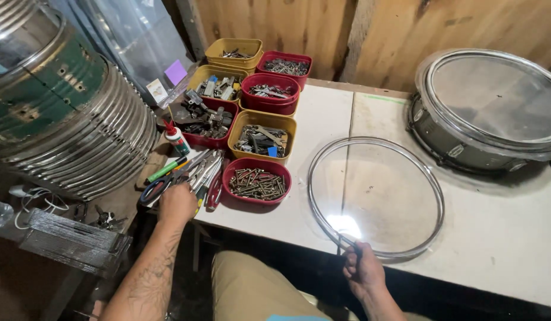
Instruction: Assembling a drum head by fitting a plastic head into metal hoops and using pliers to secure it.
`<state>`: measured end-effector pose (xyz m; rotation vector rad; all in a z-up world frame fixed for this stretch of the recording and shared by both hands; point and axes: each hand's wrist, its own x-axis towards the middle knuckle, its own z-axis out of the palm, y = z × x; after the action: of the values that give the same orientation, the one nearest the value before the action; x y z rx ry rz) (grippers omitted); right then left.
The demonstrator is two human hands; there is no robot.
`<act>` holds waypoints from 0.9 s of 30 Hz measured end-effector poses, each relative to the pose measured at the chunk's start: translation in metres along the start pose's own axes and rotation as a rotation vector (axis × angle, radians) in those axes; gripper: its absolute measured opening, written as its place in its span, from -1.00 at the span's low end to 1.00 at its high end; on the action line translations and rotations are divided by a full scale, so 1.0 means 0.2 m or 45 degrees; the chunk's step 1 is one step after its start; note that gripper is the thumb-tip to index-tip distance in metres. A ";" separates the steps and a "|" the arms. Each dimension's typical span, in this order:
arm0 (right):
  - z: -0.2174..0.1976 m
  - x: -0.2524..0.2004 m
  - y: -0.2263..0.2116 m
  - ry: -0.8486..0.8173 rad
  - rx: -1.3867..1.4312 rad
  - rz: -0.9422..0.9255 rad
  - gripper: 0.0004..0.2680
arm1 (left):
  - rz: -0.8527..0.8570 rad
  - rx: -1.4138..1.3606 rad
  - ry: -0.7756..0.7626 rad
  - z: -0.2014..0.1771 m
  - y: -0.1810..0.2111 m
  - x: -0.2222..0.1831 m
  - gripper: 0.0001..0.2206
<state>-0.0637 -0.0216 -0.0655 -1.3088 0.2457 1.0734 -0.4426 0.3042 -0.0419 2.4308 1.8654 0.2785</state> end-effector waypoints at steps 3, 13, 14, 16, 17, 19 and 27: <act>0.02 -0.03 -0.02 -0.007 0.043 0.039 -0.89 | -0.060 0.036 -0.202 -0.14 0.08 0.01 -0.79; 0.02 -0.04 -0.02 -0.001 0.029 -0.003 -0.86 | -0.206 0.015 -0.588 -0.49 0.29 0.09 -0.61; 0.02 -0.04 -0.02 -0.002 0.021 -0.001 -0.86 | -0.224 -0.005 -0.592 -0.51 0.30 0.08 -0.53; 0.02 -0.05 -0.02 0.002 0.018 0.004 -0.85 | -0.237 -0.021 -0.597 -0.51 0.29 0.09 -0.43; 0.03 -0.06 -0.03 0.011 0.017 0.005 -0.84 | -0.178 0.033 -0.528 -0.49 0.26 0.10 -0.50; 0.03 -0.06 -0.03 0.019 0.014 0.006 -0.84 | -0.120 0.087 -0.460 -0.51 0.24 0.12 -0.54; 0.00 0.01 0.00 -0.004 -0.001 0.028 -0.81 | -0.435 -0.598 -0.311 -0.79 0.24 -0.05 -0.74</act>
<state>-0.0627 -0.0208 -0.0677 -1.3078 0.2573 1.0941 -0.4274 0.2733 0.1204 1.7306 1.8148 0.3330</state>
